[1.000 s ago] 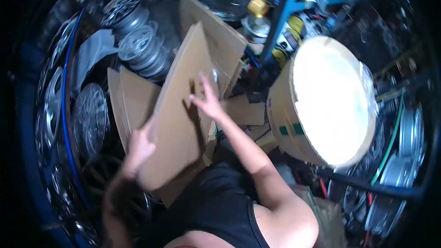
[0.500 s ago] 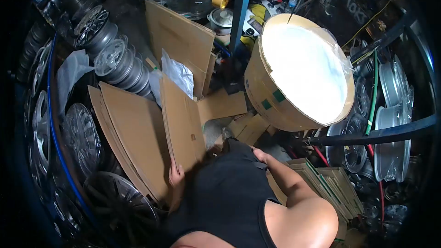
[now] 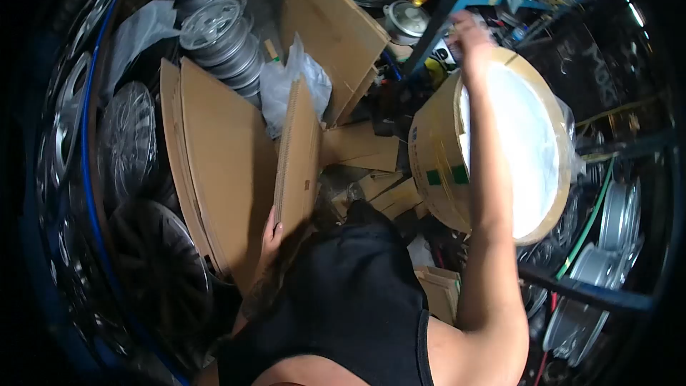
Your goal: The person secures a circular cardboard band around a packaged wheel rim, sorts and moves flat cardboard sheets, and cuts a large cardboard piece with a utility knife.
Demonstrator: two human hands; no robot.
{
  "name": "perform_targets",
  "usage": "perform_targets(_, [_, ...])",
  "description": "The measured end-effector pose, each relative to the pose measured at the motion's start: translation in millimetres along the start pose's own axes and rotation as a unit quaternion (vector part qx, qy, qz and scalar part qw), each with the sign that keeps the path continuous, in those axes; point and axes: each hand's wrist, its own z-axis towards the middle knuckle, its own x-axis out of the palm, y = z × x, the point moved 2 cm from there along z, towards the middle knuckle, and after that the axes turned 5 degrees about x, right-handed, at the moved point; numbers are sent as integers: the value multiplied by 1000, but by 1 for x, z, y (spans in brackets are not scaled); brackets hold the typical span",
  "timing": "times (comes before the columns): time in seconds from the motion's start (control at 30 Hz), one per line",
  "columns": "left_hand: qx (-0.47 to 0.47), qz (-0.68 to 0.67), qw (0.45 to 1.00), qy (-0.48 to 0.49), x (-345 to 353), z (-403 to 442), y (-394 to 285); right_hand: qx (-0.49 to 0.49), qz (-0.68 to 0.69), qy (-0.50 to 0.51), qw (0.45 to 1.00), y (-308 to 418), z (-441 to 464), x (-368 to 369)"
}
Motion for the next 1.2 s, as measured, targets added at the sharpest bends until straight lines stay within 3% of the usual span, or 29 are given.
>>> perform_targets(0.03, [-34, 5, 999, -37, 6, -1, -11, -170, -46, -75, 982, -32, 60, -28])
perform_targets(0.07, [-70, 10, 994, -78, 14, -4, -28, 44, 178, -102, 978, -77, 121, -63])
perform_targets(0.1, [-106, 15, 987, -120, 19, -5, -37, 2, 156, -148, 976, -110, 172, -93])
perform_targets(0.13, [-136, 45, 984, -110, 21, -5, -36, 44, 81, -215, 972, -105, 194, -106])
perform_targets(0.17, [-132, 64, 985, -96, 25, -5, -36, 19, -87, -226, 970, -133, 234, -135])
perform_targets(0.2, [-128, 84, 985, -79, 30, -5, -35, 16, -287, -220, 932, -141, 258, -153])
perform_targets(0.23, [-123, 103, 985, -62, 35, -4, -32, 11, -336, -186, 923, -160, 286, -171])
perform_targets(0.27, [-136, -19, 988, -76, 46, -9, -8, 47, -279, -136, 950, -186, 315, -189])
perform_targets(0.3, [-157, -33, 983, -89, 52, -10, -1, 108, -115, -80, 984, -238, 359, -213])
perform_targets(0.33, [-177, -46, 978, -102, 58, -12, 4, 123, -100, -103, 982, -213, 345, -197])
perform_targets(0.37, [-196, -59, 972, -113, 63, -11, 5, 33, -108, -77, 991, -218, 355, -191])
perform_targets(0.43, [-229, -47, 964, -128, 61, -5, -25, 146, -114, 8, 983, -228, 365, -176])
perform_targets(0.5, [-263, -10, 955, -139, 57, -1, -42, 16, -172, 103, 980, -304, 421, -189])
perform_targets(0.53, [-267, -15, 952, -147, 55, 2, -50, 20, -222, 121, 967, -290, 415, -173])
perform_targets(0.57, [-270, -20, 950, -153, 54, 4, -58, -32, -351, 70, 933, -272, 405, -162])
perform_targets(0.63, [-290, -43, 941, -167, 49, 8, -61, 34, -349, 70, 934, -313, 441, -171])
perform_targets(0.67, [-306, -61, 934, -175, 45, 8, -55, 71, -257, 101, 958, -318, 444, -167])
perform_targets(0.77, [-310, -57, 929, -193, 36, -4, -20, 46, -206, 165, 964, -301, 442, -157])
perform_targets(0.83, [-303, -44, 931, -199, 32, -2, -22, -71, -324, 154, 931, -287, 444, -151])
perform_targets(0.9, [-306, -161, 911, -224, 34, -7, -8, -223, -447, 144, 854, -294, 456, -150])
perform_targets(0.97, [-332, -228, 884, -239, 27, 6, -36, -206, -450, 143, 857, -295, 462, -146])
perform_targets(1.07, [-348, -144, 899, -222, 15, 5, -29, -145, -407, 145, 890, -297, 464, -149])
perform_targets(1.2, [-297, -100, 927, -206, 14, 1, -21, -104, -374, 137, 911, -302, 469, -155])
